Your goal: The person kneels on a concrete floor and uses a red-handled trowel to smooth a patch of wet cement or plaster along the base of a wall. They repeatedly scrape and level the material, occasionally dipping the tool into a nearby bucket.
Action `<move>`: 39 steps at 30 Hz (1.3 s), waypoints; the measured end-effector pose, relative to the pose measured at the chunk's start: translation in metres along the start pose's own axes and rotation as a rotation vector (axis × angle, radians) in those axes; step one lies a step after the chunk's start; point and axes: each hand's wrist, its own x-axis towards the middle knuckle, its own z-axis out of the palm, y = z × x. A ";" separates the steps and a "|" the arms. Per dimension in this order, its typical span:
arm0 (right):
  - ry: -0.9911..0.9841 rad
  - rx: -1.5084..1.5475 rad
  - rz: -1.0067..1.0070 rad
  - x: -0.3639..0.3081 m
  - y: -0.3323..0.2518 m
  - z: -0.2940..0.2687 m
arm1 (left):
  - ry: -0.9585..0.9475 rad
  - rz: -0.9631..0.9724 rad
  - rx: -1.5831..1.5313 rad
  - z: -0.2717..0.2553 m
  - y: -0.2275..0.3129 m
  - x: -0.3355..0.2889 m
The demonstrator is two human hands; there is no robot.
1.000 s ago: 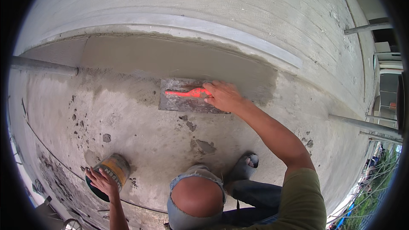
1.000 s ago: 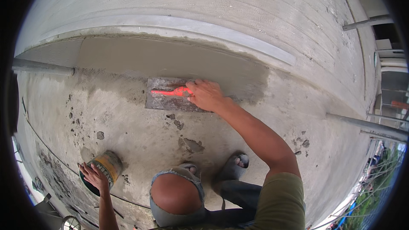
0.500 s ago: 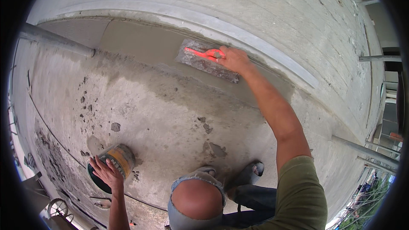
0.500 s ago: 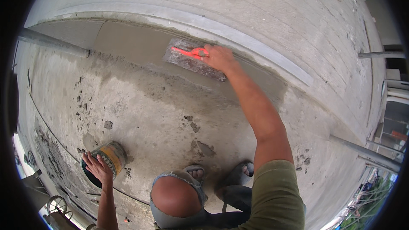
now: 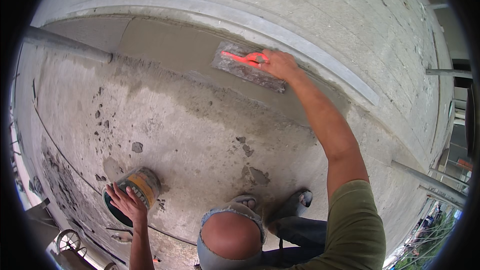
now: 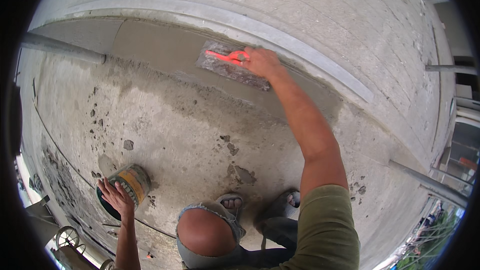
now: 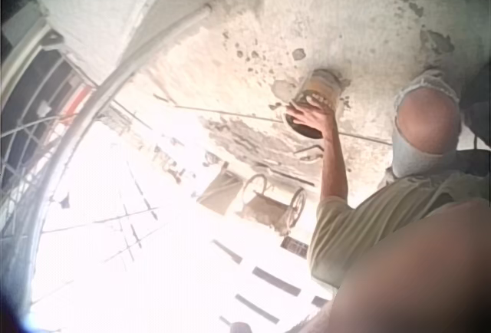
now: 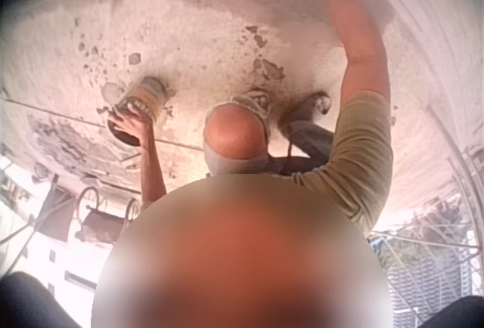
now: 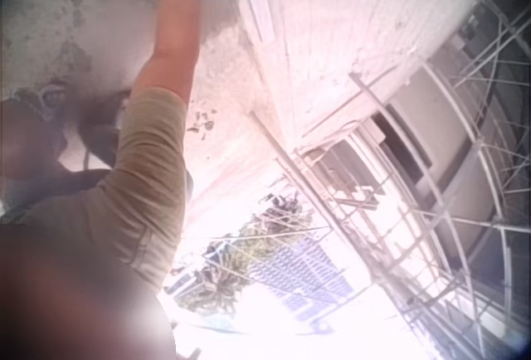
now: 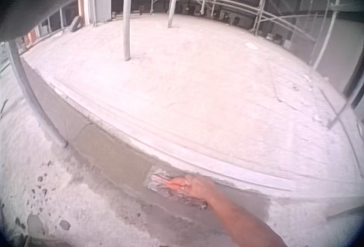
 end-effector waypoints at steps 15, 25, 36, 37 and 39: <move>-0.015 0.046 -0.027 -0.054 -0.043 0.026 | 0.016 0.013 -0.033 -0.003 0.005 0.000; -0.264 0.220 -0.133 -0.178 -0.147 0.033 | 0.028 -0.001 -0.019 -0.002 0.004 -0.001; -0.296 0.217 -0.235 -0.197 -0.155 0.034 | 0.016 -0.020 -0.019 -0.017 0.019 -0.004; -0.295 0.214 -0.257 -0.199 -0.155 0.038 | 0.019 -0.019 -0.019 -0.020 0.020 -0.004; -0.279 0.246 -0.274 -0.203 -0.164 0.033 | 0.000 -0.041 -0.037 -0.030 0.019 -0.003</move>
